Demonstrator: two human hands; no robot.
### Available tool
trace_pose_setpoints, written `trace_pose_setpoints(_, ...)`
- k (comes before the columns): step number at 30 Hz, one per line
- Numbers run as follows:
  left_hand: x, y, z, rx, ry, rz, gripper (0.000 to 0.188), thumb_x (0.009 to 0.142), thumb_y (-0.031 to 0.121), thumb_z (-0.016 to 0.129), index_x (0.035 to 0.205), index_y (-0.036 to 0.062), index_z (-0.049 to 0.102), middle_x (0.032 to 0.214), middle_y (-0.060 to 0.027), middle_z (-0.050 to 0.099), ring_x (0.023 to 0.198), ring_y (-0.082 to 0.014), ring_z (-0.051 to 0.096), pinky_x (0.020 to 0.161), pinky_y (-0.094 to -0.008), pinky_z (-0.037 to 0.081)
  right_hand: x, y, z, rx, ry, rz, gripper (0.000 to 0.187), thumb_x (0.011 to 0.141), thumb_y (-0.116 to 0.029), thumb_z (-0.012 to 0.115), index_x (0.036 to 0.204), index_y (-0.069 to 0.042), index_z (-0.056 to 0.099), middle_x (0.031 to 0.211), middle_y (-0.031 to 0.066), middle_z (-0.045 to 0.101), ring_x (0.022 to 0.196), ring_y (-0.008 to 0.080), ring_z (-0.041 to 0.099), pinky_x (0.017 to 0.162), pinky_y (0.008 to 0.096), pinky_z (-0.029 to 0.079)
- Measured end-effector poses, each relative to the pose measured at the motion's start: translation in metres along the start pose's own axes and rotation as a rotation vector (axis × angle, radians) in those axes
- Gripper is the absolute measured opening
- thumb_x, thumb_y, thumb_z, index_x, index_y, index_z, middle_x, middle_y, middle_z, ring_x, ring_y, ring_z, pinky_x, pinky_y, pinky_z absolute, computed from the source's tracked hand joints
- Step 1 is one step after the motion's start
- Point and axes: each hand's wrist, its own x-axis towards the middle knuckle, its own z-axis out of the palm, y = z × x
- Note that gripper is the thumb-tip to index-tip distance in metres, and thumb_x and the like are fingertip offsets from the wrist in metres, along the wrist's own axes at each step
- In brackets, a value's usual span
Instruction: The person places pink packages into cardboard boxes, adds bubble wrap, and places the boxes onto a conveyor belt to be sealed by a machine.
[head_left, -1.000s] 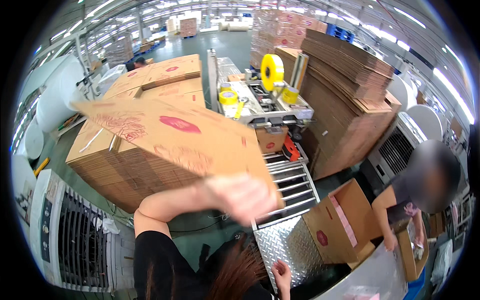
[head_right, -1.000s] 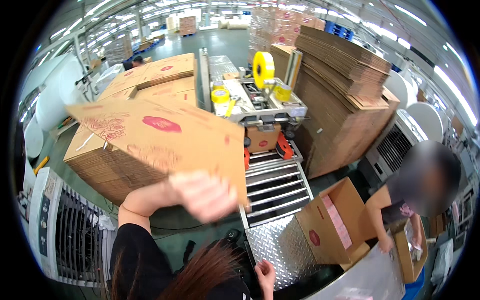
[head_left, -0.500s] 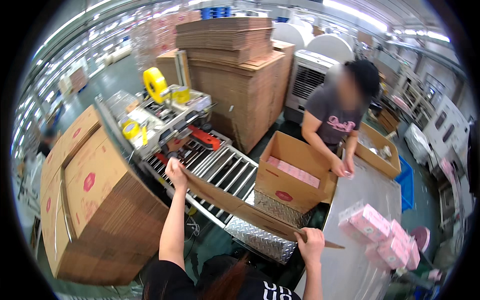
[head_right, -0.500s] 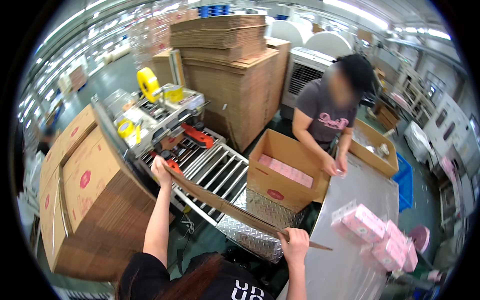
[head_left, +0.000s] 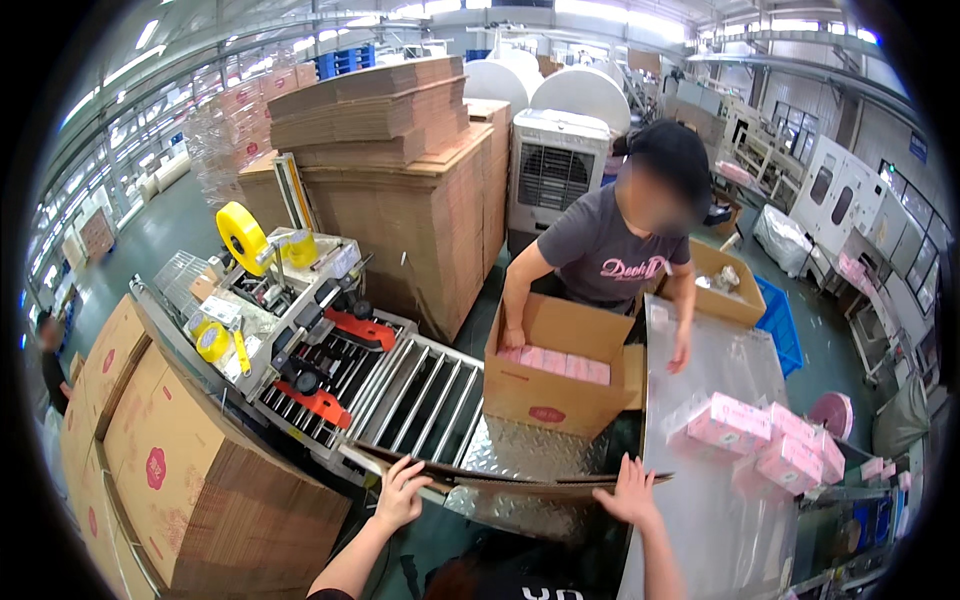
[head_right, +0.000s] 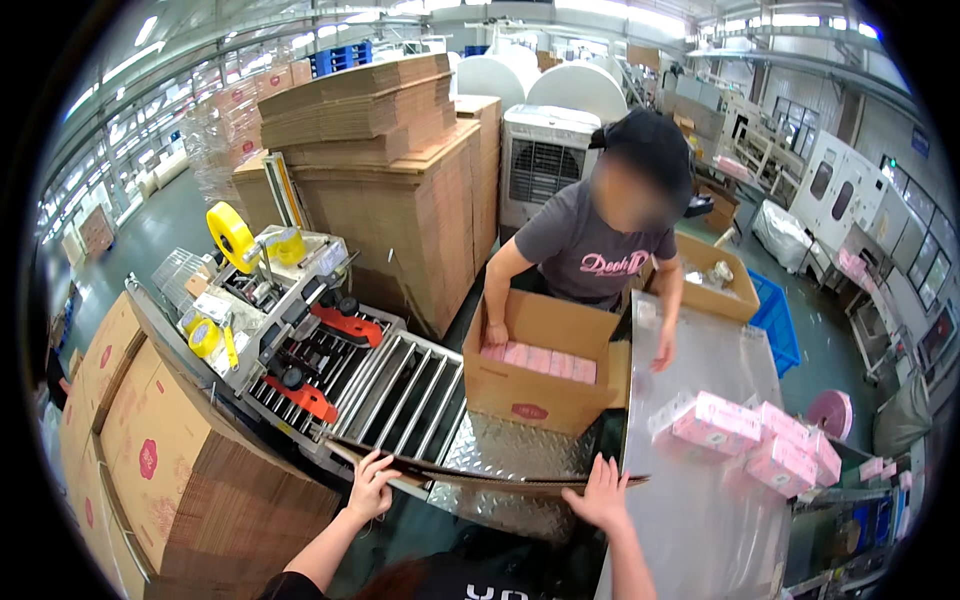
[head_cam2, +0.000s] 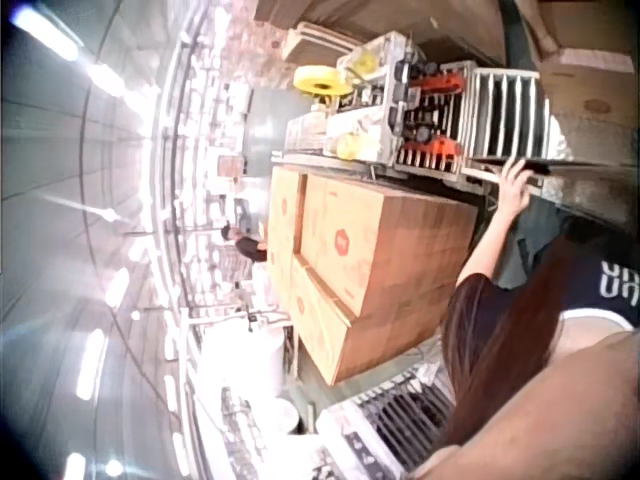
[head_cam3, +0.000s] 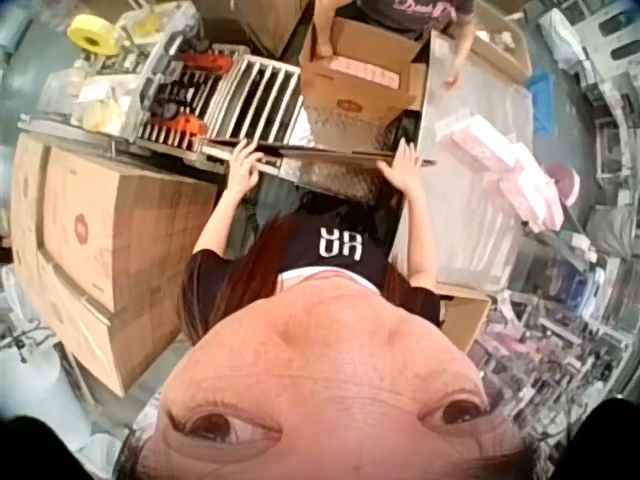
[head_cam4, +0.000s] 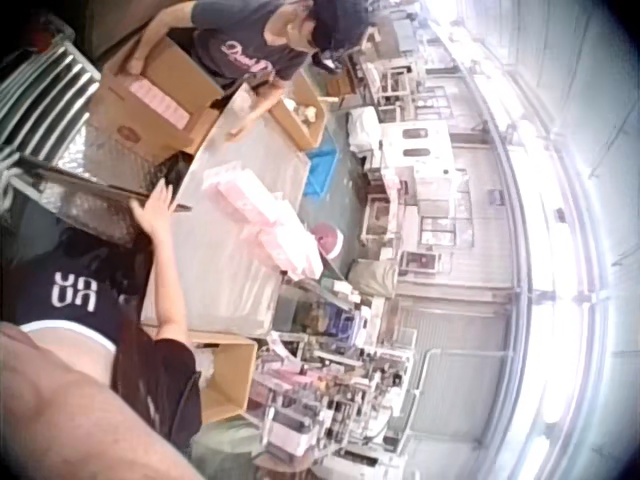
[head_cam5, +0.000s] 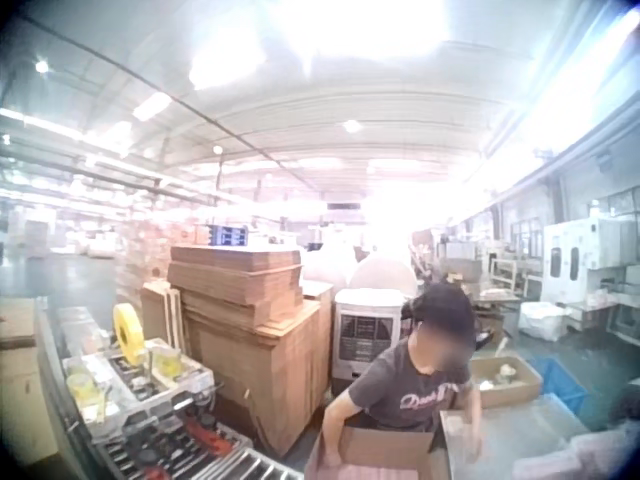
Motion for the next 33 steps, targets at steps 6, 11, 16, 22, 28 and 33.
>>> trace_pose_setpoints(6, 0.039, 0.013, -0.006, -0.077, -0.097, -0.092, 0.016, 0.069, -0.010, 0.056, 0.068, 0.0064, 0.054, 0.119, -0.0055, 0.066, 0.135, -0.0337, 0.043, 0.108, -0.0653, 0.020, 0.016, 0.008, -0.021, -0.095, -0.147, 0.074, 0.087, 0.086, -0.066, 0.051, 0.142, 0.000, 0.041, 0.136, 0.0229, 0.052, 0.127, 0.0365, 0.048, 0.110, 0.0570, 0.029)
trace_pose_setpoints(11, 0.068, 0.019, -0.060, -0.307, -0.273, 0.080, 0.022, 0.060, -0.013, 0.055, 0.058, 0.0089, 0.057, 0.122, -0.0087, 0.059, 0.128, -0.0366, 0.044, 0.106, -0.0481, 0.036, 0.013, 0.047, -0.058, -0.209, -0.034, 0.243, 0.058, 0.093, -0.055, 0.049, 0.089, -0.003, 0.073, 0.090, 0.0191, 0.071, 0.091, 0.0379, 0.068, 0.081, 0.0478, 0.053)
trace_pose_setpoints(16, 0.076, 0.049, 0.002, -0.637, -0.623, 0.281, 0.017, 0.062, -0.004, 0.067, 0.058, 0.0080, 0.056, 0.127, -0.0079, 0.056, 0.129, -0.0347, 0.043, 0.107, -0.0476, 0.034, 0.028, 0.054, -0.008, -0.231, -0.160, 0.166, 0.065, 0.089, -0.062, 0.052, 0.100, -0.001, 0.072, 0.098, 0.0194, 0.071, 0.092, 0.0354, 0.069, 0.079, 0.0428, 0.055)
trace_pose_setpoints(22, -0.006, 0.053, 0.116, -0.271, -0.939, 0.517, 0.034, 0.081, 0.021, 0.064, 0.114, 0.0166, 0.066, 0.143, -0.0155, 0.045, 0.145, -0.0356, 0.024, 0.114, -0.0649, 0.016, -0.021, 0.067, 0.069, 0.583, -1.045, -0.146, 0.092, 0.079, -0.074, 0.059, 0.135, 0.000, 0.050, 0.141, 0.0173, 0.049, 0.115, 0.0246, 0.059, 0.100, 0.0371, 0.045)
trace_pose_setpoints(28, 0.071, 0.058, 0.103, -0.231, -0.745, 0.588, 0.047, 0.079, 0.028, 0.073, 0.123, 0.0145, 0.064, 0.139, -0.0157, 0.050, 0.140, -0.0345, 0.034, 0.113, -0.0557, 0.029, -0.040, 0.007, 0.023, 0.259, -1.289, -0.450, 0.066, 0.081, -0.048, 0.070, 0.125, 0.000, 0.059, 0.114, 0.0188, 0.067, 0.107, 0.0316, 0.062, 0.089, 0.0397, 0.048)
trace_pose_setpoints(33, 0.180, 0.053, 0.083, -0.100, -0.211, 0.311, 0.033, 0.081, 0.023, 0.070, 0.111, 0.0090, 0.064, 0.122, -0.0124, 0.061, 0.118, -0.0307, 0.054, 0.104, -0.0478, 0.039, 0.012, 0.014, 0.038, -0.036, -0.329, -0.039, 0.098, 0.052, -0.052, 0.089, 0.128, -0.003, 0.052, 0.129, 0.0192, 0.055, 0.119, 0.0335, 0.054, 0.097, 0.0415, 0.046)
